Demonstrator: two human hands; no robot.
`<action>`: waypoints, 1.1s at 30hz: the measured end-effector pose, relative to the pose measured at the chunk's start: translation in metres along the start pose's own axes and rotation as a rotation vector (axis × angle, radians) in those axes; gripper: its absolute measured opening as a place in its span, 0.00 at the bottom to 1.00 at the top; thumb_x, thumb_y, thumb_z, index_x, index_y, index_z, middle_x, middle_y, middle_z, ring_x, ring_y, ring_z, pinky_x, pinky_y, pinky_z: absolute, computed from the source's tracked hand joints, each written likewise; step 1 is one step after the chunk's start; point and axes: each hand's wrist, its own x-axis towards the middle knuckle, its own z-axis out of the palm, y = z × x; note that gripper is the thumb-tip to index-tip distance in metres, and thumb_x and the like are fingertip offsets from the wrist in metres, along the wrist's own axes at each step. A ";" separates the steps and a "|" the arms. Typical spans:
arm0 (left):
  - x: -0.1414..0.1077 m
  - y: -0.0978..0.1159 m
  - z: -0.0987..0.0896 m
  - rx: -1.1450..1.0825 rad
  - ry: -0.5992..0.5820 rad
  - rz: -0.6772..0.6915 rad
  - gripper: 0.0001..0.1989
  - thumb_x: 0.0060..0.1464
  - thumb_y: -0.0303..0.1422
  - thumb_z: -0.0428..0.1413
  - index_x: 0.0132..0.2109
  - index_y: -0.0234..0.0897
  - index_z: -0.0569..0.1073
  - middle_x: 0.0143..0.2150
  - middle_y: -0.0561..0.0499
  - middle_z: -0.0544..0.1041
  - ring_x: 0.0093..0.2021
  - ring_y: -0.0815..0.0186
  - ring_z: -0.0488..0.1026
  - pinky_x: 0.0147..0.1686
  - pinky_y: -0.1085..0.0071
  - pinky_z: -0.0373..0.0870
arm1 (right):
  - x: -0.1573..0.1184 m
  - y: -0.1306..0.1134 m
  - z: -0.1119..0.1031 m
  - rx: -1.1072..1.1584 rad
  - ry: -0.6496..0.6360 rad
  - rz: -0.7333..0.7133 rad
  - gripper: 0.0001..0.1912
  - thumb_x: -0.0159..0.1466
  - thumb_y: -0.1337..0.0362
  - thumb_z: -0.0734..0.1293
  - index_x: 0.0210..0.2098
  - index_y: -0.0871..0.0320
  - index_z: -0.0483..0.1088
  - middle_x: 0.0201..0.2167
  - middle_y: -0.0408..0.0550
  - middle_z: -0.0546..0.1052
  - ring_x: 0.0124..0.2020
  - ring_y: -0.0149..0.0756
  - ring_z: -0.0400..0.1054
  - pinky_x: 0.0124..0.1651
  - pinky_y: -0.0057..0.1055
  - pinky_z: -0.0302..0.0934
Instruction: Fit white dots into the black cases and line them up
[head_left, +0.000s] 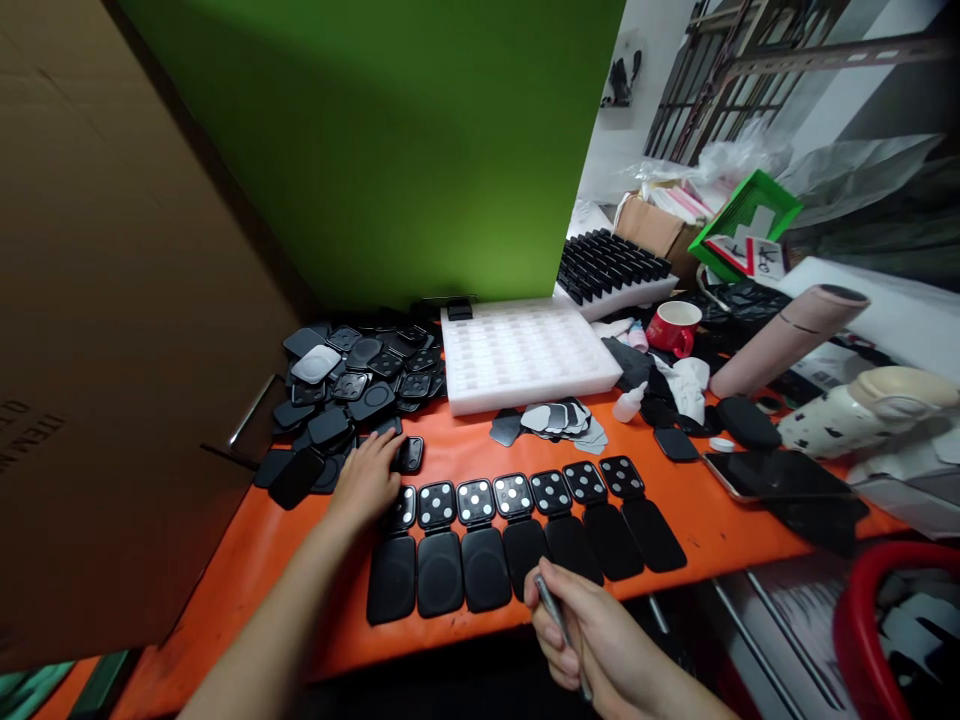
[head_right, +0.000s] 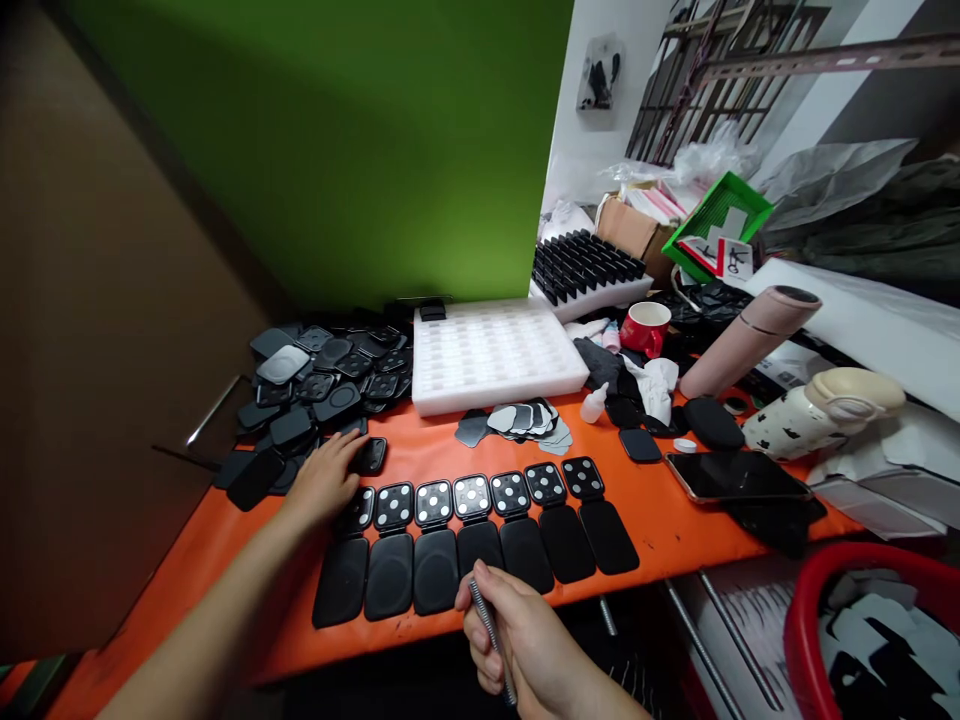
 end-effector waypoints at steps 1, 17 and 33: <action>0.010 -0.003 -0.003 0.009 -0.030 0.029 0.26 0.45 0.23 0.48 0.53 0.40 0.66 0.56 0.47 0.66 0.59 0.53 0.56 0.57 0.55 0.48 | 0.000 0.000 0.000 -0.004 0.008 -0.005 0.18 0.62 0.51 0.57 0.30 0.60 0.63 0.16 0.36 0.59 0.13 0.19 0.46 0.18 0.23 0.35; 0.028 0.002 -0.026 -0.472 0.041 -0.035 0.35 0.39 0.34 0.57 0.58 0.35 0.62 0.49 0.43 0.70 0.53 0.49 0.62 0.55 0.56 0.51 | 0.002 -0.002 -0.006 -0.050 0.067 -0.123 0.15 0.60 0.53 0.60 0.30 0.60 0.63 0.18 0.37 0.61 0.15 0.20 0.48 0.20 0.23 0.39; -0.060 0.133 -0.002 -1.735 -0.328 -0.526 0.19 0.54 0.37 0.52 0.51 0.33 0.67 0.37 0.44 0.76 0.32 0.63 0.75 0.29 0.70 0.70 | 0.011 -0.003 -0.006 -0.090 0.135 -0.275 0.17 0.63 0.51 0.58 0.36 0.59 0.65 0.20 0.38 0.61 0.16 0.21 0.48 0.20 0.23 0.40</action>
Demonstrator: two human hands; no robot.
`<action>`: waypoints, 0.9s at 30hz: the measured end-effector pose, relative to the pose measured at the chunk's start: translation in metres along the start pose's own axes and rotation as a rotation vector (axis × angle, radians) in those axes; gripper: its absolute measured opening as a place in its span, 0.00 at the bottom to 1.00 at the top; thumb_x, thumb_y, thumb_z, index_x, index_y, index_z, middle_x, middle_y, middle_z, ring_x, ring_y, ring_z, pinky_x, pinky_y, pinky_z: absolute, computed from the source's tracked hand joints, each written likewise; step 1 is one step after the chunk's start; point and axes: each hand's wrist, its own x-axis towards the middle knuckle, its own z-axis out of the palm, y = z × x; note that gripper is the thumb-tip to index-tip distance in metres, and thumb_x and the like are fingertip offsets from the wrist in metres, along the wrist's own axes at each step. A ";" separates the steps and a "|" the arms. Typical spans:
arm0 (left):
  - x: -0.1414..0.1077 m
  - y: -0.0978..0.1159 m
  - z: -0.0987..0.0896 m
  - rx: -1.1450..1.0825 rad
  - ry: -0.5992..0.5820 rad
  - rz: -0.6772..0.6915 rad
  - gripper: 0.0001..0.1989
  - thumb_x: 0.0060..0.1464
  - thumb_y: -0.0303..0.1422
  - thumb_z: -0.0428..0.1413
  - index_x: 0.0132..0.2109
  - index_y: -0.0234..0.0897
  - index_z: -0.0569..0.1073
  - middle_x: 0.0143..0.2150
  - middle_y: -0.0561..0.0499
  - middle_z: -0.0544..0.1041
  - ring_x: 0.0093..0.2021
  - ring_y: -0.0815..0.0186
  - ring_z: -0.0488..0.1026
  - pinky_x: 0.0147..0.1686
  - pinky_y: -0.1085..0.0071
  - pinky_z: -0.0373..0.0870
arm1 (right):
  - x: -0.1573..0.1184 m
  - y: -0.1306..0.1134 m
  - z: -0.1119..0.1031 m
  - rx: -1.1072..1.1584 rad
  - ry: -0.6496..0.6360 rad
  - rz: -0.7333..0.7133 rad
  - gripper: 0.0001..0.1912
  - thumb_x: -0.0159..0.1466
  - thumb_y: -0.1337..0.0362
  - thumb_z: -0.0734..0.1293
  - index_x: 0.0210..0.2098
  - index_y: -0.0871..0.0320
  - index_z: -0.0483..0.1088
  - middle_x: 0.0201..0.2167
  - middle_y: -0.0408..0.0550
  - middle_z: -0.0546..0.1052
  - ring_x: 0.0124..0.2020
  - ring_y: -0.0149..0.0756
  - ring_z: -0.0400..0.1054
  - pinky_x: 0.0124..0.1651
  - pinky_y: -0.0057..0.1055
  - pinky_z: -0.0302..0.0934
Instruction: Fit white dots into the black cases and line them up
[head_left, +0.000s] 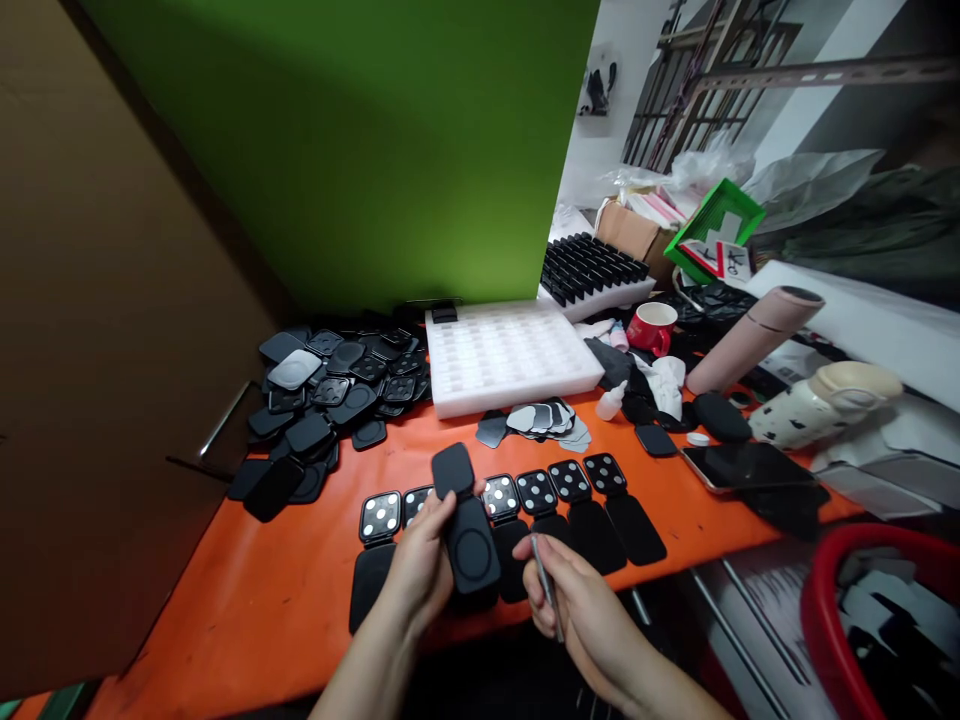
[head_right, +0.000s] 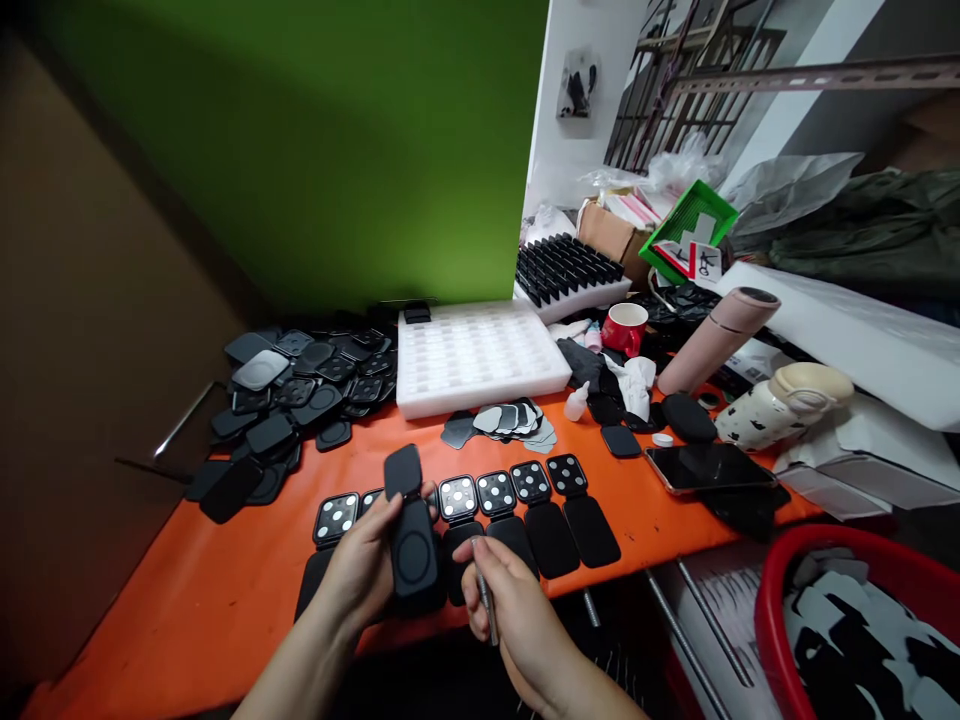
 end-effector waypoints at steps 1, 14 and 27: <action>-0.003 -0.005 0.005 -0.048 -0.012 -0.018 0.18 0.54 0.37 0.53 0.51 0.36 0.67 0.37 0.47 0.76 0.31 0.65 0.74 0.30 0.72 0.70 | 0.001 -0.001 -0.001 0.009 0.023 -0.026 0.16 0.63 0.51 0.58 0.37 0.59 0.65 0.20 0.38 0.61 0.17 0.21 0.49 0.21 0.23 0.41; -0.027 -0.044 0.013 -0.024 -0.328 -0.233 0.23 0.52 0.40 0.54 0.54 0.38 0.65 0.42 0.44 0.74 0.42 0.57 0.72 0.37 0.66 0.68 | 0.010 0.000 -0.003 -0.225 -0.002 -0.172 0.15 0.64 0.52 0.56 0.38 0.57 0.64 0.17 0.35 0.57 0.17 0.23 0.49 0.20 0.21 0.44; -0.046 -0.048 0.005 1.037 -0.312 0.326 0.31 0.55 0.22 0.43 0.64 0.46 0.47 0.63 0.51 0.56 0.60 0.62 0.55 0.58 0.62 0.53 | -0.010 -0.043 -0.005 -1.413 -0.024 -0.426 0.10 0.63 0.59 0.58 0.34 0.57 0.68 0.31 0.45 0.71 0.32 0.33 0.64 0.34 0.27 0.55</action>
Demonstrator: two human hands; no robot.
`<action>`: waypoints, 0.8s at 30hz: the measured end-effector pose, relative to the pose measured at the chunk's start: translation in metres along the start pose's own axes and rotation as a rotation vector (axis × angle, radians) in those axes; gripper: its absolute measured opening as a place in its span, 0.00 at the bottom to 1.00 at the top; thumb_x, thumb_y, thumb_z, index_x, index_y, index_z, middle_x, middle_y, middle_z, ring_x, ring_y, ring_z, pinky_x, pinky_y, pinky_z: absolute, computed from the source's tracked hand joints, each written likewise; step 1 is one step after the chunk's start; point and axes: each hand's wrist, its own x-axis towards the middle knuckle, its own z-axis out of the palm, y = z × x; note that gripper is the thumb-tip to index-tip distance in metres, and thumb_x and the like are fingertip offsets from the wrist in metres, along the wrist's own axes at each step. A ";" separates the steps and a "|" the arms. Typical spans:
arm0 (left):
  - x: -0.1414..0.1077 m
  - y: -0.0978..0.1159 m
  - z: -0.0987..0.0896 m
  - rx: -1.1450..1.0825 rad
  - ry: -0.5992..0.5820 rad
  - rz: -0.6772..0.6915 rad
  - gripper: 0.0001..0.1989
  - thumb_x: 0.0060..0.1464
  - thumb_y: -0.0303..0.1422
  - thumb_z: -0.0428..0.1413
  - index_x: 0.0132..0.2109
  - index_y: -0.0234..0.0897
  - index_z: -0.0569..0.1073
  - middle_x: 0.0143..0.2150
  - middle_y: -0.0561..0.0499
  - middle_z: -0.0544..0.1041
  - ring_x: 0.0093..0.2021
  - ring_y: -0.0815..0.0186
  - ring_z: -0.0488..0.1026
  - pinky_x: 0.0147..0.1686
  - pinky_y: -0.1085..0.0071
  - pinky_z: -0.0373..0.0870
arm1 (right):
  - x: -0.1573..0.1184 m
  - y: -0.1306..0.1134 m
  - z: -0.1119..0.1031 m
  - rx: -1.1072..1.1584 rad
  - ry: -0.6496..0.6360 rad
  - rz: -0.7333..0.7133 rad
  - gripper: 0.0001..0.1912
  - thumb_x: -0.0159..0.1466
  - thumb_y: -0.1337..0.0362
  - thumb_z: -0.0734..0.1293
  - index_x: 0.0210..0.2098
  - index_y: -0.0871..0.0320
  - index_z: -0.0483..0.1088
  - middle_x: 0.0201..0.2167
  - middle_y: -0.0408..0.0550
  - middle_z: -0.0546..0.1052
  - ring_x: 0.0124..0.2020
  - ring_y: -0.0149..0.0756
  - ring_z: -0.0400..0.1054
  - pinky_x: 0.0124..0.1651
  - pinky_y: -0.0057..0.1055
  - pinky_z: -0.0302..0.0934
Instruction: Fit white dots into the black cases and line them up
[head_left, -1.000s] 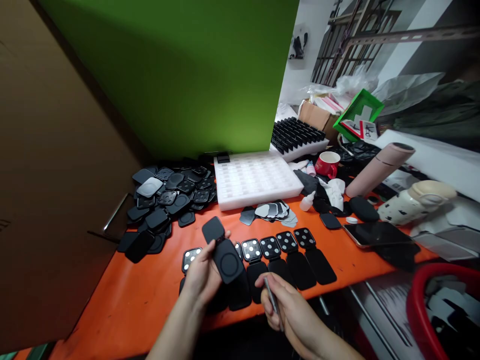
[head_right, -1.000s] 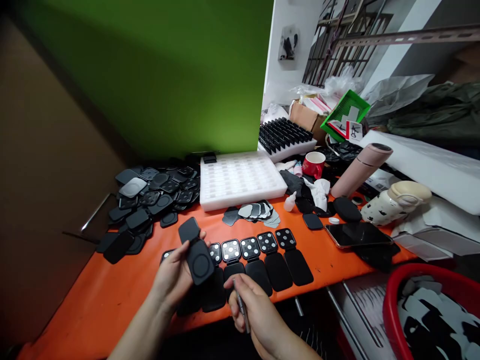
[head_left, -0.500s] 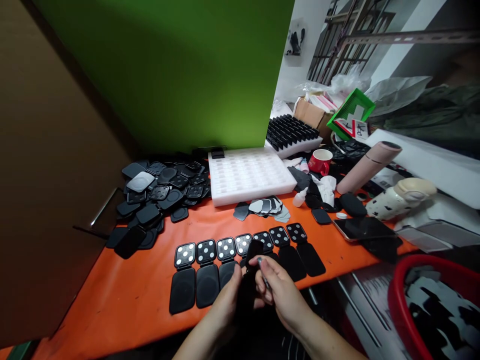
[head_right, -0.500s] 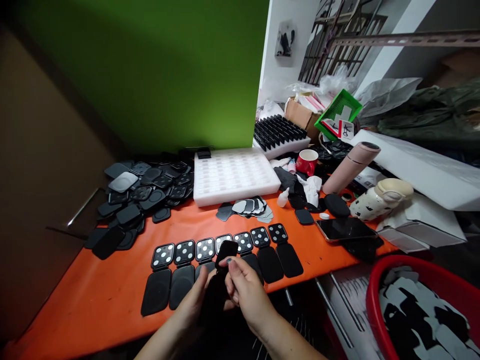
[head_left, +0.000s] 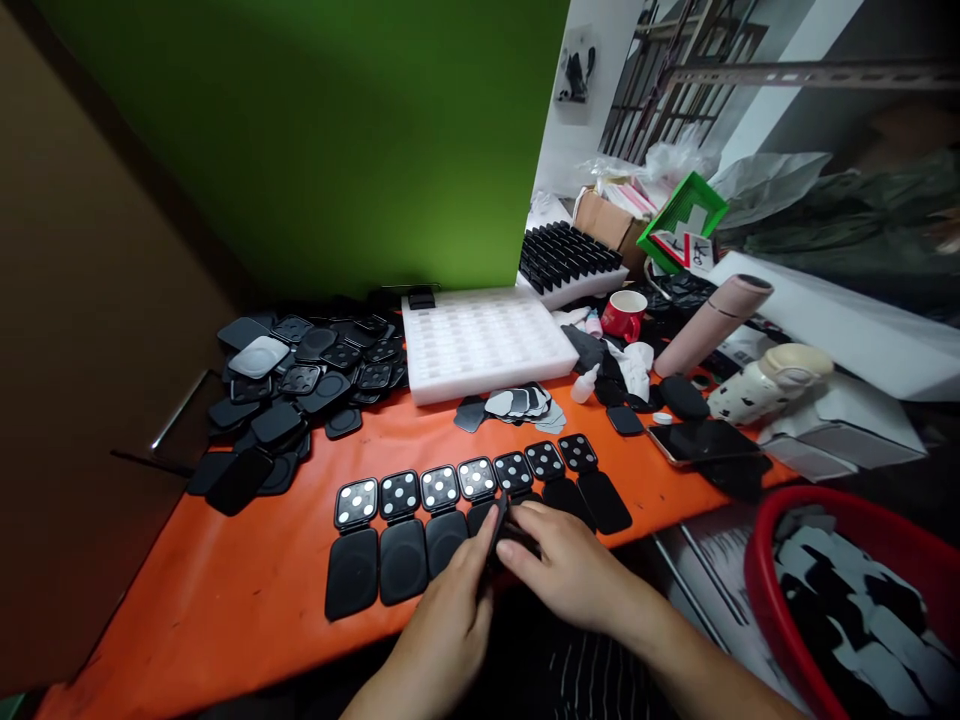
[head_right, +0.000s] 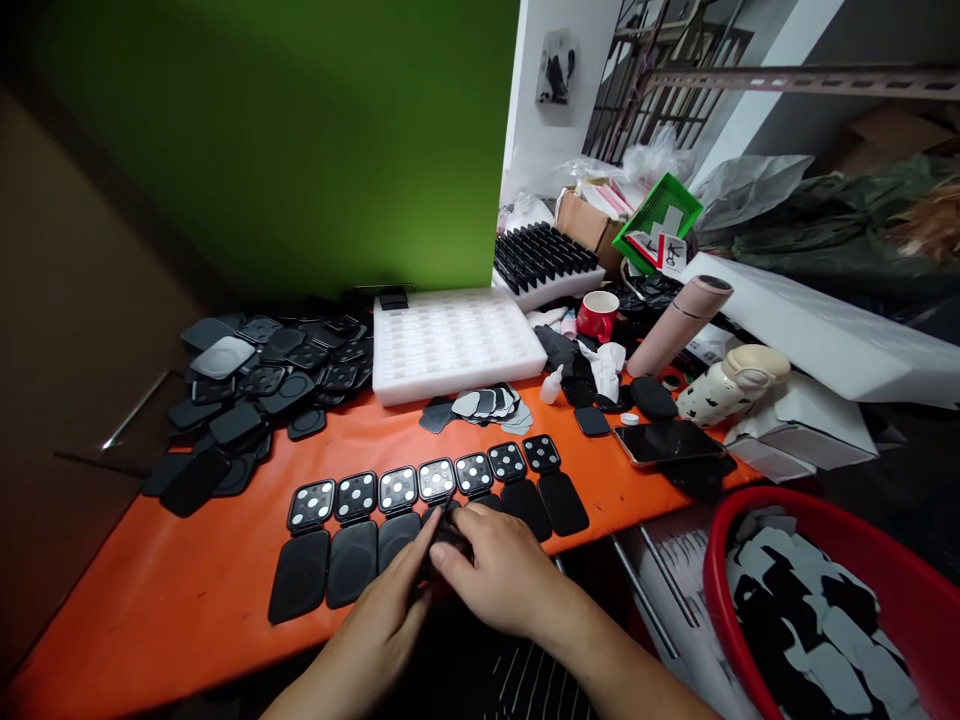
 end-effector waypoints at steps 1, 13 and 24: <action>-0.002 -0.001 0.002 0.016 0.013 0.000 0.31 0.56 0.22 0.42 0.64 0.46 0.46 0.63 0.50 0.56 0.60 0.62 0.55 0.58 0.62 0.53 | -0.001 0.000 -0.001 -0.013 -0.021 -0.015 0.10 0.62 0.57 0.60 0.34 0.57 0.67 0.31 0.45 0.70 0.31 0.33 0.64 0.34 0.27 0.54; -0.012 -0.017 0.027 -0.089 0.078 -0.085 0.31 0.56 0.21 0.40 0.65 0.39 0.40 0.65 0.45 0.50 0.64 0.63 0.46 0.60 0.59 0.46 | -0.006 -0.006 0.020 -0.146 0.040 -0.001 0.15 0.65 0.58 0.55 0.28 0.56 0.65 0.28 0.40 0.69 0.28 0.28 0.63 0.29 0.25 0.48; -0.010 -0.007 0.021 -0.052 0.079 -0.052 0.28 0.61 0.27 0.40 0.65 0.41 0.40 0.64 0.44 0.52 0.62 0.61 0.51 0.59 0.58 0.50 | -0.010 -0.011 0.018 -0.244 0.019 0.042 0.14 0.65 0.57 0.55 0.29 0.56 0.66 0.29 0.41 0.70 0.30 0.29 0.65 0.30 0.25 0.51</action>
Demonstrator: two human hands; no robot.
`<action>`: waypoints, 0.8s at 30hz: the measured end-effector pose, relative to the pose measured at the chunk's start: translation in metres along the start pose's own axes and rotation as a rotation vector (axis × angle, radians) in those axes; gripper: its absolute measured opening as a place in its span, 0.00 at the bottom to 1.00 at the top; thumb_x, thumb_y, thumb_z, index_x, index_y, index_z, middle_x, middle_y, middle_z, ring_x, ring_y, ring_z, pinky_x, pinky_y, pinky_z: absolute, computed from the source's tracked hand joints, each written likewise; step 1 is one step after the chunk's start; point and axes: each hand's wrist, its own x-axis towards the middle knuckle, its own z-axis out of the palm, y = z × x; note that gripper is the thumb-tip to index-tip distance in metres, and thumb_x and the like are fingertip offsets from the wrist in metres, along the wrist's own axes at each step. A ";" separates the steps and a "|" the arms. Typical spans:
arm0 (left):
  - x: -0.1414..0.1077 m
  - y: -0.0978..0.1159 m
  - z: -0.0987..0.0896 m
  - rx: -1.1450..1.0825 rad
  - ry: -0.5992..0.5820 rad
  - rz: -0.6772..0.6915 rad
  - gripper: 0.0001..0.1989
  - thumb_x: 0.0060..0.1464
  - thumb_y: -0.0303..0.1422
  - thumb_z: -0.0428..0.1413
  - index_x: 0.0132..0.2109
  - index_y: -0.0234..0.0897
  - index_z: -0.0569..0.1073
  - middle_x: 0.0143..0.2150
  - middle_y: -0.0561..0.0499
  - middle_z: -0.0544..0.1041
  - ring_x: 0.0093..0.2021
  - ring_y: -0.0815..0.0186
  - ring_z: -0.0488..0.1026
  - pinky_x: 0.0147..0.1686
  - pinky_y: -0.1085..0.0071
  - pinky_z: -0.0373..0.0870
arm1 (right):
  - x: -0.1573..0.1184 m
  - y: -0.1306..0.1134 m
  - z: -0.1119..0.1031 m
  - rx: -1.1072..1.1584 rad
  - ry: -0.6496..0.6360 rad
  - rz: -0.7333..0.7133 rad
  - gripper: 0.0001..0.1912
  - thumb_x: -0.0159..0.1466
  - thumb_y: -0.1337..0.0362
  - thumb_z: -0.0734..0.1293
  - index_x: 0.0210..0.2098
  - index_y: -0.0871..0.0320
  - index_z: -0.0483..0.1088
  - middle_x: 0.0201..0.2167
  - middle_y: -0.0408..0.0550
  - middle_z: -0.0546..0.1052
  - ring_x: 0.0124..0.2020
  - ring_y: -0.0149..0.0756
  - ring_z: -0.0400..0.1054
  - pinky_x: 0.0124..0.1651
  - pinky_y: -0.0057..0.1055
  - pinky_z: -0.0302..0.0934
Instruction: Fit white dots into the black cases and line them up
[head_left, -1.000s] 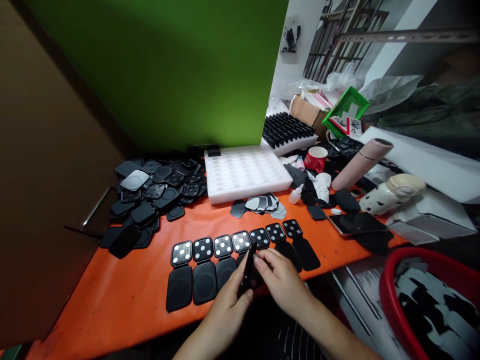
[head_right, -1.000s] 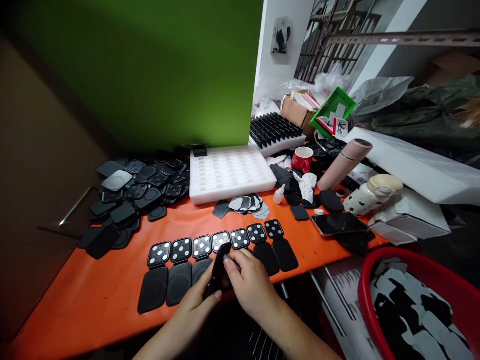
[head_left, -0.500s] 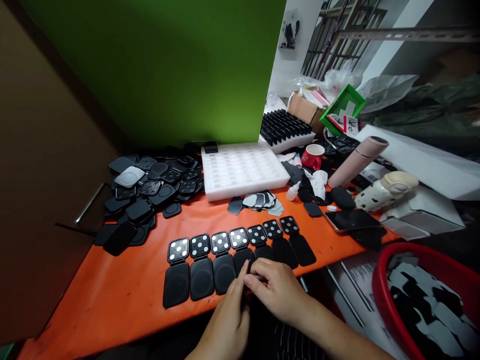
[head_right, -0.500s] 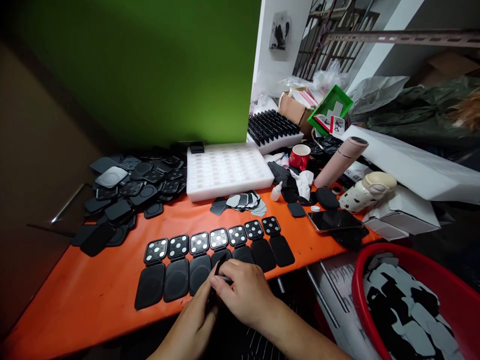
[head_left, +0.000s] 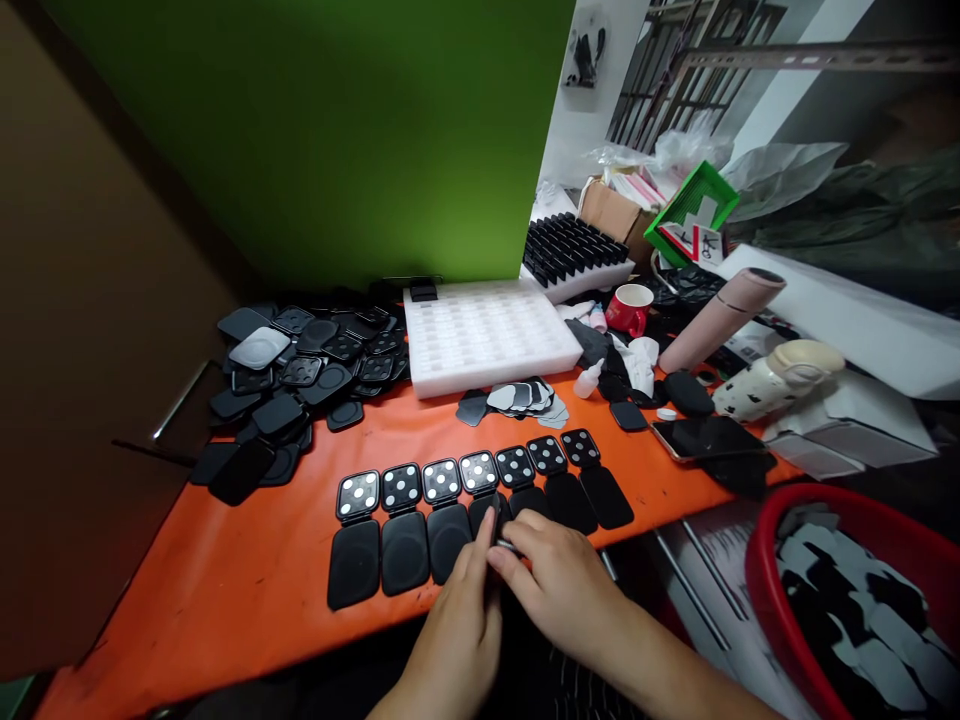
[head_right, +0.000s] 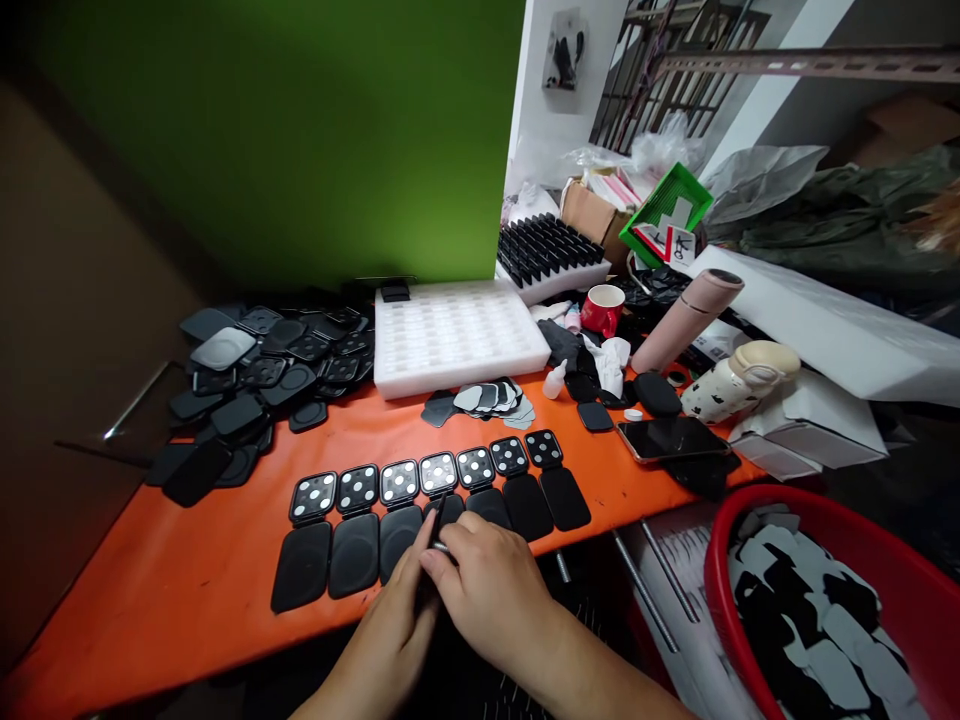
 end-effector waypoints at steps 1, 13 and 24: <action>0.000 0.000 0.000 -0.008 -0.003 0.003 0.28 0.60 0.27 0.41 0.65 0.41 0.41 0.64 0.44 0.53 0.62 0.61 0.50 0.59 0.58 0.50 | 0.000 0.000 0.000 -0.013 -0.006 0.002 0.15 0.65 0.57 0.54 0.29 0.56 0.66 0.29 0.42 0.70 0.30 0.30 0.65 0.31 0.26 0.51; 0.000 -0.007 0.002 -0.096 0.014 -0.037 0.32 0.55 0.21 0.43 0.64 0.41 0.42 0.66 0.48 0.47 0.64 0.61 0.44 0.60 0.58 0.45 | -0.002 0.000 0.001 0.019 -0.030 -0.066 0.12 0.65 0.66 0.53 0.30 0.57 0.65 0.29 0.44 0.69 0.31 0.32 0.63 0.34 0.28 0.53; 0.000 -0.006 0.005 -0.062 -0.016 0.004 0.28 0.60 0.28 0.41 0.65 0.38 0.42 0.65 0.44 0.50 0.63 0.61 0.48 0.60 0.59 0.47 | -0.002 0.003 0.003 0.139 -0.008 -0.010 0.13 0.62 0.58 0.59 0.25 0.58 0.64 0.26 0.41 0.67 0.27 0.28 0.61 0.29 0.26 0.50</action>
